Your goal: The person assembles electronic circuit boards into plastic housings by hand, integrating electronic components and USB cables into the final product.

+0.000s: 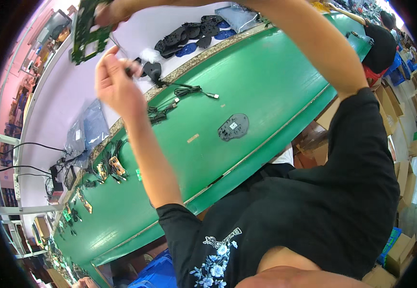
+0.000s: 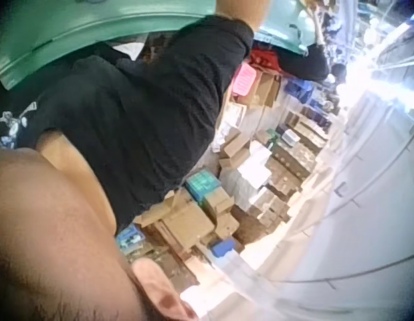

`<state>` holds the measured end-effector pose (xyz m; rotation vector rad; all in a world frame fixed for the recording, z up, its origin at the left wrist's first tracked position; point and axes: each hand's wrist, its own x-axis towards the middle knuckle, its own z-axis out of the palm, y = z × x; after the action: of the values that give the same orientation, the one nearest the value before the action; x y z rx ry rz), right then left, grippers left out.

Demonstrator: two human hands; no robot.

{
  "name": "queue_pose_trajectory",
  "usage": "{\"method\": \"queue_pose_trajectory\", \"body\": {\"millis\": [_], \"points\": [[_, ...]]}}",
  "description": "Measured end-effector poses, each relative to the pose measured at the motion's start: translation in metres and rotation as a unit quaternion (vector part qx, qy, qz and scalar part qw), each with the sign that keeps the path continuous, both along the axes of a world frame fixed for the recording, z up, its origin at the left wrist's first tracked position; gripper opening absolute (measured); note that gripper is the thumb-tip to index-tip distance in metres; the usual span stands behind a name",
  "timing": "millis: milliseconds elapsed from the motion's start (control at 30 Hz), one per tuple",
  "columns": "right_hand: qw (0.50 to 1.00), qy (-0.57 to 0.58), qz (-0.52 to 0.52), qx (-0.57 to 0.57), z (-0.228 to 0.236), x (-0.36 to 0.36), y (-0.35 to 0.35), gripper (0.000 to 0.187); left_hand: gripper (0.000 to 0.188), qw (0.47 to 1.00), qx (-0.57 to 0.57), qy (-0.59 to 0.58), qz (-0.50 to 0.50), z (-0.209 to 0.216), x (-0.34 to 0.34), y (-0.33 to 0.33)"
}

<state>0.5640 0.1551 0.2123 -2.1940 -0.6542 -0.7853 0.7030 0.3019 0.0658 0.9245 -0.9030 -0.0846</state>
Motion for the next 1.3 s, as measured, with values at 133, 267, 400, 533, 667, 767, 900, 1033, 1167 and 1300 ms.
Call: {"method": "queue_pose_trajectory", "body": {"millis": [133,267,400,533,667,767,900,1033,1167,1300], "points": [[0.976,0.174,-0.031,0.124,-0.083,-0.074,0.005,0.032,0.029,0.975,0.209,-0.035,-0.071,-0.016,-0.041,0.069],[0.972,0.220,-0.020,0.076,-0.223,-0.145,0.012,0.031,0.034,0.834,0.480,-0.111,-0.248,-0.097,-0.083,0.092],[0.934,0.348,-0.079,-0.001,-0.295,-0.198,0.037,0.021,0.023,0.741,0.562,-0.116,-0.349,-0.133,-0.118,0.097],[0.945,0.295,-0.089,-0.107,-0.303,-0.201,0.049,0.014,0.013,0.735,0.591,-0.061,-0.327,-0.132,-0.128,0.097],[0.907,0.416,-0.004,-0.068,-0.282,-0.180,0.043,0.021,0.013,0.784,0.595,-0.009,-0.176,-0.146,-0.120,0.096],[0.863,0.465,0.065,0.189,-0.258,-0.150,0.036,0.041,0.015,0.855,0.509,0.070,-0.075,-0.160,-0.117,0.085],[0.858,0.424,0.035,0.288,-0.269,-0.099,-0.006,0.043,0.008,0.877,0.476,0.061,0.001,-0.189,-0.113,0.066],[0.935,0.255,-0.080,0.233,-0.351,-0.076,-0.011,0.032,0.010,0.869,0.473,-0.145,0.018,-0.188,-0.123,0.057],[0.910,0.251,-0.091,0.317,-0.370,-0.081,0.000,0.029,0.010,0.848,0.483,-0.216,0.023,-0.186,-0.129,0.056],[0.917,0.241,-0.117,0.296,-0.367,-0.083,0.001,0.026,0.015,0.810,0.459,-0.358,0.066,-0.184,-0.131,0.057]]}}
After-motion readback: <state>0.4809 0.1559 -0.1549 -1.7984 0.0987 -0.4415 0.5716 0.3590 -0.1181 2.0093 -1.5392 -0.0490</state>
